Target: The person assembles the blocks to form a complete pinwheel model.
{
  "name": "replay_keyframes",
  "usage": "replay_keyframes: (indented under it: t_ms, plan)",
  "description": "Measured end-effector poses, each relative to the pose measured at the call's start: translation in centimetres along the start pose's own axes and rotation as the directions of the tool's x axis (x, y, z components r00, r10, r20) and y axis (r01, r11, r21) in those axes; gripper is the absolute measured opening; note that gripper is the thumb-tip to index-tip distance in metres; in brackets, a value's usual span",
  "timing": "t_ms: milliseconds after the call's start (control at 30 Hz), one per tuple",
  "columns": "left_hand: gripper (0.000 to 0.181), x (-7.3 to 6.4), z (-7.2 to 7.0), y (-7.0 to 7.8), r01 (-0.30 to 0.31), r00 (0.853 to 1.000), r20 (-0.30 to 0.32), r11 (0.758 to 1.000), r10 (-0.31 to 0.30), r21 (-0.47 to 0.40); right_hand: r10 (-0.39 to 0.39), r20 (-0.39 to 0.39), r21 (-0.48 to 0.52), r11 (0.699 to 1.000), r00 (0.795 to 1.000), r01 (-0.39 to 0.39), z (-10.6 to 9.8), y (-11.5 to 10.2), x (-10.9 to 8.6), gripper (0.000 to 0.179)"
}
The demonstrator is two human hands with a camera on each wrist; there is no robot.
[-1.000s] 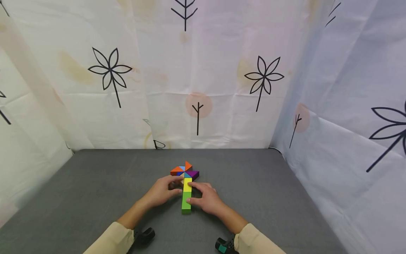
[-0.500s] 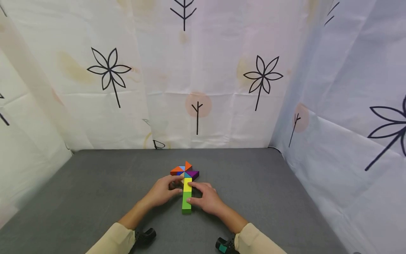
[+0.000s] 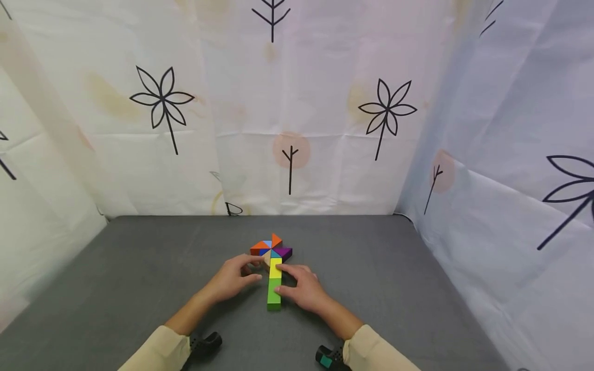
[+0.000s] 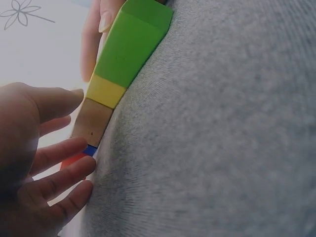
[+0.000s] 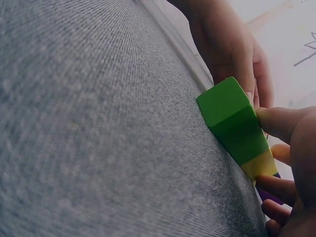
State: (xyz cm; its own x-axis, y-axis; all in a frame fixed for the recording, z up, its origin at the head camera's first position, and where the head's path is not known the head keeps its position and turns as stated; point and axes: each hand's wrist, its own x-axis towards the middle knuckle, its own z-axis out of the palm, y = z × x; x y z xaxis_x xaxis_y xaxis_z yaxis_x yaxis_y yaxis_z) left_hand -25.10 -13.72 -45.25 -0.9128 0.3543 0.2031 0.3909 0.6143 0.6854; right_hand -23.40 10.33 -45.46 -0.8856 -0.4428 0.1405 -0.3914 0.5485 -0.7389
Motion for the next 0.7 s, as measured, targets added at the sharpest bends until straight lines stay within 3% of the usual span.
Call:
replay_keyframes:
  t_ms: [300,533,700]
  plan:
    - [0.04,-0.6,-0.4,-0.1,0.02,1.0,-0.007,1.0,-0.02,-0.022,0.007,0.002,-0.002,1.0,1.0,-0.007,0.1,0.1,0.1,0.054]
    - [0.038,-1.1,-1.7,-0.9,0.05,0.991,-0.126,0.999,-0.048,0.014,-0.043,0.007,0.164,0.986,0.999,0.041,-0.9,0.9,0.1,0.049]
    - [0.037,-1.9,-3.7,-2.6,0.042,0.975,-0.22,0.991,-0.014,0.124,-0.058,-0.037,0.123,0.99,0.998,0.062,-3.3,2.2,-0.2,0.047]
